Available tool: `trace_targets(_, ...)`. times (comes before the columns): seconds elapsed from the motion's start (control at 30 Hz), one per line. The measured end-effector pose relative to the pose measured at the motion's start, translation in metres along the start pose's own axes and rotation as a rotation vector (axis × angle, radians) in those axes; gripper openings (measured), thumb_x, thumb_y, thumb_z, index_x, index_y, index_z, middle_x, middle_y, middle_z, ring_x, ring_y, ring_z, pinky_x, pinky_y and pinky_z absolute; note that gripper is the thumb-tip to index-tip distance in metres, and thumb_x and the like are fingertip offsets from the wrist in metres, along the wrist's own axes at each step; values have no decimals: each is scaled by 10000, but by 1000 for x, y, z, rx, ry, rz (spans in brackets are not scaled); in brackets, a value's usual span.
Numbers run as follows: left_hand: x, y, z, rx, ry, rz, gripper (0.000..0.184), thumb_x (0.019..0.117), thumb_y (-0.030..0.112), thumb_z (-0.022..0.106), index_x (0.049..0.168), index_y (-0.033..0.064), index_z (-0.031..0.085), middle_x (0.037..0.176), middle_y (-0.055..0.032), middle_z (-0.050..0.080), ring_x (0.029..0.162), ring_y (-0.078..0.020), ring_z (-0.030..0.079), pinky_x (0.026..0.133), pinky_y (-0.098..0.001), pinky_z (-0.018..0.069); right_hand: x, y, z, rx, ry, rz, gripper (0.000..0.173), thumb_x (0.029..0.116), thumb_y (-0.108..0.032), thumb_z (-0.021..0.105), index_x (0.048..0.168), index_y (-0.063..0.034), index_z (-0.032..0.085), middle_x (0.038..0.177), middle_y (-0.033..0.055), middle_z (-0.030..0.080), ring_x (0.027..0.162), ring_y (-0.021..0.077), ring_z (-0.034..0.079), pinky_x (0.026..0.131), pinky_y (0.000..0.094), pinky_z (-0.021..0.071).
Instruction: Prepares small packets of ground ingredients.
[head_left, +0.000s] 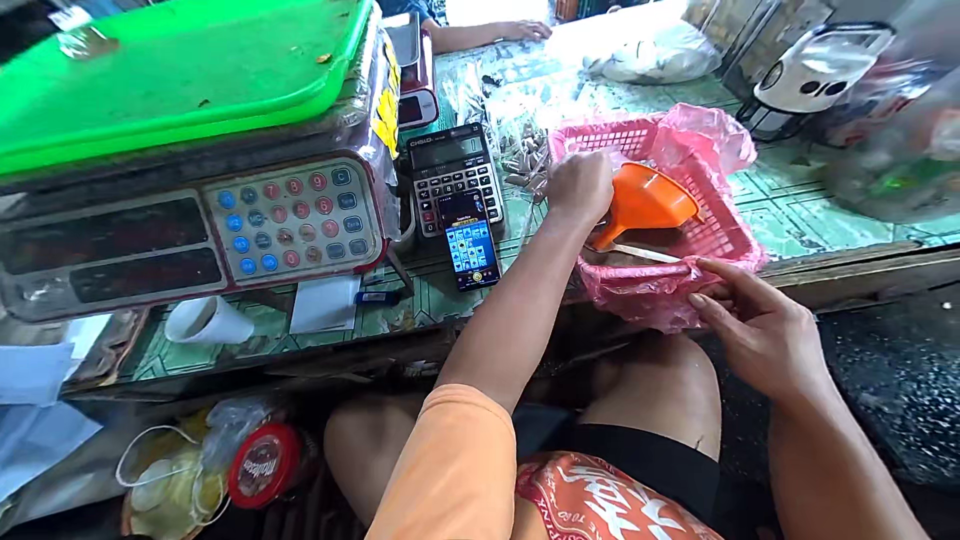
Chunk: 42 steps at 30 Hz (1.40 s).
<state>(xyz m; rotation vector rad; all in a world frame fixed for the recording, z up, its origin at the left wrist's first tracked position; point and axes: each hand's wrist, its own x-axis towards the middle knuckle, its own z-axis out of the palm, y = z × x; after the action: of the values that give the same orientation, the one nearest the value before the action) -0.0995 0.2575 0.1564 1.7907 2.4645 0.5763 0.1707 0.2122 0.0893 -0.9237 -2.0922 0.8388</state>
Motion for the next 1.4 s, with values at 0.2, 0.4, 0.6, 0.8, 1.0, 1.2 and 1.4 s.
trace_targets(0.2, -8, -14, -2, -251, 56, 4, 194, 974, 192, 637, 1041, 36, 732, 1014, -147, 738, 1006, -325, 709, 894, -550, 563, -6, -13, 2, 32, 19, 15, 432, 971, -310, 630, 1324, -61, 644, 917, 6, 703, 752, 23, 652, 681, 212, 568)
trace_targets(0.4, -18, -29, -17, -526, 124, -129, 254, 1016, 243, 591, 1070, 36, 728, 1005, -155, 728, 983, -311, 701, 909, -553, 544, -10, -18, 1, 135, 65, 28, 333, 986, -263, 642, 1262, -83, 686, 931, -4, 729, 771, 47, 683, 700, 230, 593)
trace_targets(0.6, -60, -49, -15, -1134, 225, -166, 184, 946, 49, 675, 1122, 8, 712, 996, -105, 716, 862, -165, 683, 801, -352, 581, -14, -50, 28, 540, -108, 59, 270, 1014, -147, 588, 1227, -8, 680, 913, 24, 724, 730, 91, 657, 662, 265, 574)
trace_targets(0.8, -208, -55, -11, -1580, 192, -154, 71, 950, 103, 650, 942, 61, 707, 817, -16, 690, 727, -109, 654, 735, -312, 582, -15, -82, 85, 994, -453, 162, 439, 1057, -262, 532, 1421, -16, 550, 1003, 48, 693, 762, 111, 637, 681, 281, 564)
trace_targets(1.0, -325, -92, 23, -1560, 39, -293, 166, 983, 85, 618, 1008, -3, 756, 915, -86, 734, 807, -130, 690, 777, -299, 596, -32, -91, 131, 829, -574, 2, 198, 1019, -140, 606, 998, -23, 764, 857, -10, 691, 705, 21, 598, 645, 200, 522)
trace_targets(1.2, -334, -95, 27, -1545, 51, -394, 261, 923, 153, 730, 1097, -35, 676, 933, -115, 726, 803, -189, 716, 740, -348, 625, -45, -91, 156, 487, -533, -208, 179, 1006, -176, 642, 999, -57, 775, 908, 24, 716, 875, 53, 654, 823, 236, 547)
trace_targets(1.4, -327, -103, 26, -1421, 92, -255, 148, 968, 10, 638, 1034, -44, 759, 911, -108, 726, 747, -150, 693, 716, -295, 619, -37, -78, 128, 506, -456, -126, 148, 985, -139, 662, 1058, -59, 762, 963, 18, 716, 821, 52, 649, 745, 226, 564)
